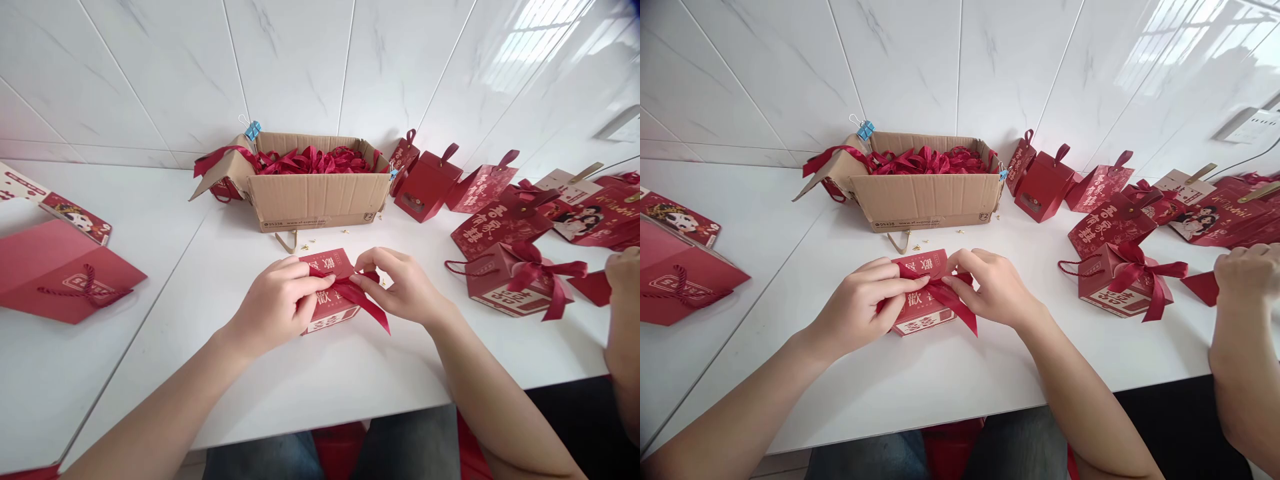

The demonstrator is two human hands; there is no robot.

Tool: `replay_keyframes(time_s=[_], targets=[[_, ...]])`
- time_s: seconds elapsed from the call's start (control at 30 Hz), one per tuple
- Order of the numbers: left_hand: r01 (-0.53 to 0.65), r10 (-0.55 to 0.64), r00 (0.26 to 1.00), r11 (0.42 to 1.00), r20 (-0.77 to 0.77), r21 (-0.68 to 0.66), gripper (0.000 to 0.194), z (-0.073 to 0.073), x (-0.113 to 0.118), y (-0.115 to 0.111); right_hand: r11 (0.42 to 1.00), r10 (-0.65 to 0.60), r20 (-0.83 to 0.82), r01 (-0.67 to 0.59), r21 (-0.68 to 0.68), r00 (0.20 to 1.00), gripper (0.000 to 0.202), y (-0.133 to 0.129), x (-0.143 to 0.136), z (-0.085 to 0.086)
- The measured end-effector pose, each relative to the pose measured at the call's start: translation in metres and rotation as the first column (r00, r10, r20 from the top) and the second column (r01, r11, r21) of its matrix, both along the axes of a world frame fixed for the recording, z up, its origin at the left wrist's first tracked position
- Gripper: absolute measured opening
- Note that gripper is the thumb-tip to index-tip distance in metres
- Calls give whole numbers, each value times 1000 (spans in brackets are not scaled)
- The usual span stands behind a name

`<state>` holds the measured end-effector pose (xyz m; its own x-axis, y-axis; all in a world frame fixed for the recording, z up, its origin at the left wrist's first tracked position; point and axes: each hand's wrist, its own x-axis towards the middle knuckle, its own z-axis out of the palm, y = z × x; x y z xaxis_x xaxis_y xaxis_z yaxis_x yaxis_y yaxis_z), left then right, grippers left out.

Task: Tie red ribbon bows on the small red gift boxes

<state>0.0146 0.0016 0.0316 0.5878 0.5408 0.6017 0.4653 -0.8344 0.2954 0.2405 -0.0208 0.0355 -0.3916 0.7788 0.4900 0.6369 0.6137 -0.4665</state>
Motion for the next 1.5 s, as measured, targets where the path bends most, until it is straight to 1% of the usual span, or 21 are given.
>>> replay_keyframes(time_s=[0.2, 0.33, 0.43, 0.57, 0.6, 0.67, 0.73, 0.8, 0.87, 0.93, 1.0, 1.07, 1.17, 1.27, 1.37, 1.5], targets=[[-28, 28, 999, 1000, -26, -14, 36, 0, 0, -2, 999, 36, -24, -37, -7, 999, 12, 1, 2, 1], [-47, 46, 998, 999, -35, -17, 35, -1, 0, -2, 999, 38, -21, -38, -3, 999, 18, 2, 3, 0], [-40, 39, 999, 999, -31, -23, 35, -1, 0, -1, 999, 45, -24, -45, -11, 999, 18, 2, 3, -2], [-29, 30, 999, 997, 12, -66, 34, 0, 0, -1, 995, 101, -41, -101, 10, 994, 6, 3, 3, -4], [-38, 40, 999, 996, 31, -81, 33, 1, 0, -1, 993, 117, -43, -116, 21, 992, 7, 3, 2, -4], [-71, 78, 995, 991, 62, -111, 32, 2, 0, -3, 990, 139, -58, -136, 45, 989, 17, 2, 2, -4], [-96, 107, 991, 986, 75, -137, 29, 3, 0, -5, 989, 139, -109, -132, 71, 984, 23, 2, 2, -4], [-91, 107, 989, 983, 100, -159, 25, 4, 0, -6, 990, 125, -187, -110, 86, 974, 24, 2, 0, -5], [-83, 104, 984, 986, 145, -147, 22, 5, 1, -6, 993, 109, -263, -91, 79, 959, 23, 1, -2, -7], [-129, 146, 973, 986, 177, -106, 20, 6, 4, -7, 995, 95, -314, -81, 58, 945, 21, 1, -4, -9], [-198, 214, 959, 975, 188, -99, 19, 6, 7, -8, 996, 87, -348, -79, 36, 933, 19, 0, -6, -11], [-224, 250, 951, 963, 184, -151, 16, 4, 11, -9, 997, 81, -383, -80, 19, 920, 18, -1, -7, -11], [-204, 251, 953, 946, 170, -251, 12, 0, 16, -10, 995, 89, -445, -98, 4, 891, 18, -2, -9, -12], [-212, 275, 949, 918, 153, -335, 10, -2, 17, -9, 991, 119, -483, -135, 0, 868, 21, -2, -8, -11], [-219, 295, 945, 890, 139, -400, 9, -2, 17, -8, 988, 145, -453, -155, 14, 880, 24, -2, -7, -11], [-220, 307, 943, 865, 130, -451, 9, -2, 16, -7, 994, 105, -376, -82, 76, 920, 27, 0, -6, -9]])
